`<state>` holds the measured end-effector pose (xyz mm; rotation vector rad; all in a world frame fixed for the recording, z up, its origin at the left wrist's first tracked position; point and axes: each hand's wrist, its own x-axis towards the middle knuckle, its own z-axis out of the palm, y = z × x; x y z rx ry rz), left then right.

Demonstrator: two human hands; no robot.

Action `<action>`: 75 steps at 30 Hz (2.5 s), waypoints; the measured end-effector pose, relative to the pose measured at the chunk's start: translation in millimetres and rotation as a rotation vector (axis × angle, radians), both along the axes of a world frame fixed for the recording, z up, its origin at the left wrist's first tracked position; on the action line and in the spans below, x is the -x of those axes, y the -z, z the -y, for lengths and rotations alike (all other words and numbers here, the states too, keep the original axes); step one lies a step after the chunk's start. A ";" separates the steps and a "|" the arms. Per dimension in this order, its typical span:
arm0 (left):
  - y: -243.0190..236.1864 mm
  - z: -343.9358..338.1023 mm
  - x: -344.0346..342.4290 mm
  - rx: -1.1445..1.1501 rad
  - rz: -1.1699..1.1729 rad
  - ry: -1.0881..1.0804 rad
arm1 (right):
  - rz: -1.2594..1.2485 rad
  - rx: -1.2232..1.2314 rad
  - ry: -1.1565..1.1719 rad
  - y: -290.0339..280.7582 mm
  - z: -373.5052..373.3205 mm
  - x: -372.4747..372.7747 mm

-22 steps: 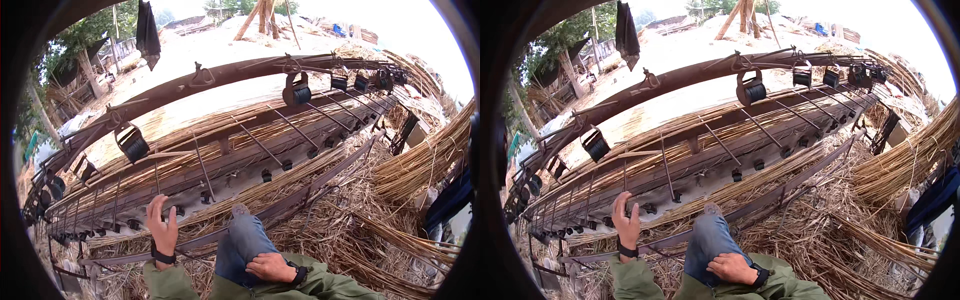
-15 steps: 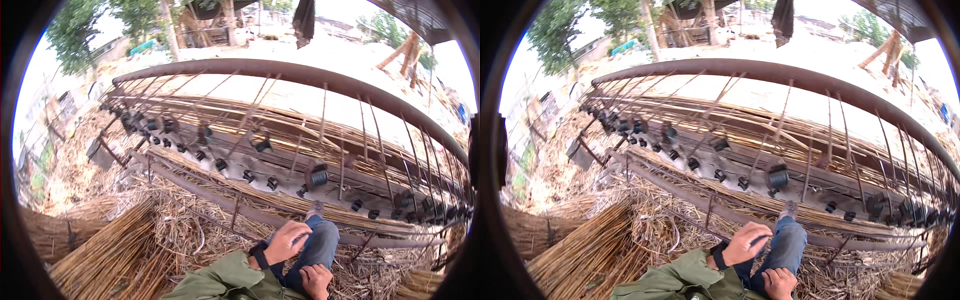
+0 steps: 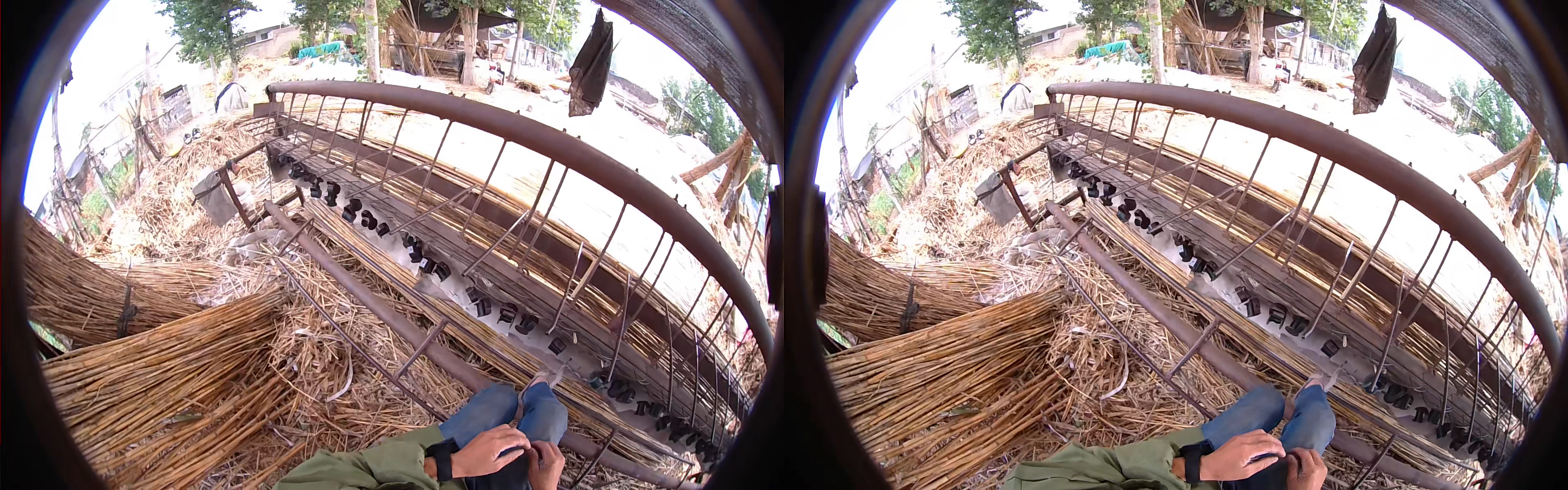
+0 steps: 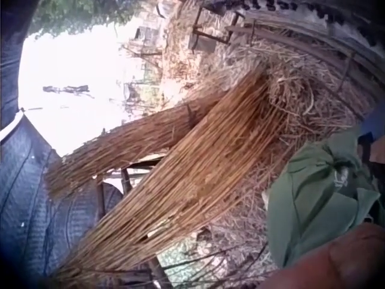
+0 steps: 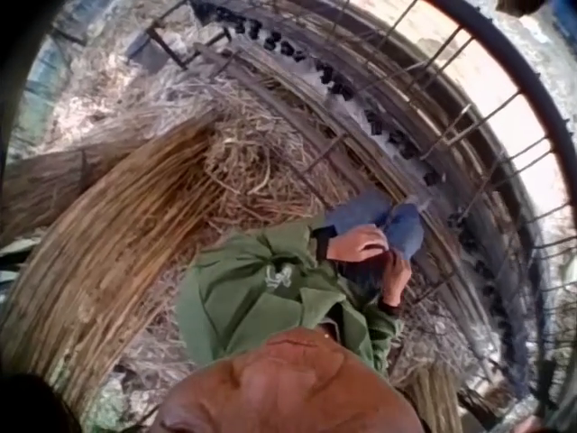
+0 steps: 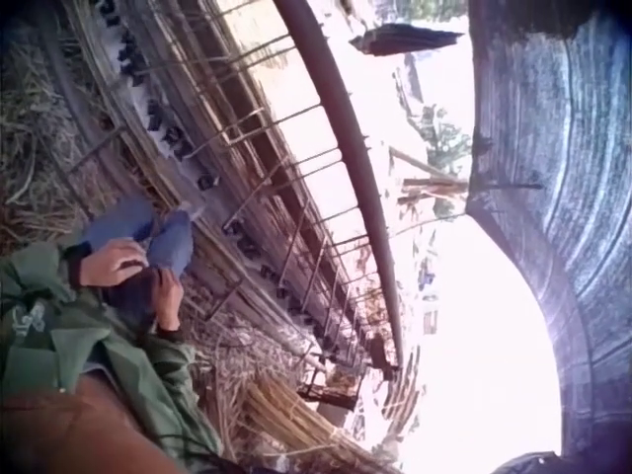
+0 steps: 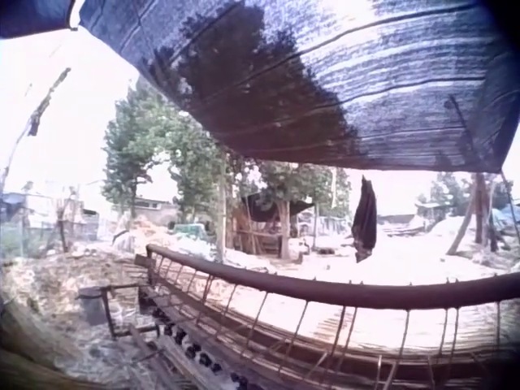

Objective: Feeding straw or reeds into a mechanical weaving frame to produce mats or screens.

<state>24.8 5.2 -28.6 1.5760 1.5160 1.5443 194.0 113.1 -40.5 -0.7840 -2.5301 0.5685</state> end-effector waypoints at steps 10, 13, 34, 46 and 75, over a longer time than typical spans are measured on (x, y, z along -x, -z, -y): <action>-0.2 10.2 -5.8 0.015 -0.066 0.036 | -0.061 -0.006 -0.114 -19.0 -72.4 60.7; -4.3 -4.8 -9.6 -0.061 -0.080 0.103 | 0.002 -0.077 -0.089 -16.9 -92.2 31.4; -20.3 -5.4 -12.6 0.128 -0.104 0.157 | 0.040 -0.202 -0.047 -35.1 -65.8 31.2; -7.3 -5.0 25.3 0.191 -0.088 0.066 | -0.402 0.417 -0.028 -33.5 -185.8 104.3; 92.4 102.5 135.8 0.440 -0.038 -0.462 | 0.338 0.984 -0.514 -27.8 -141.9 111.4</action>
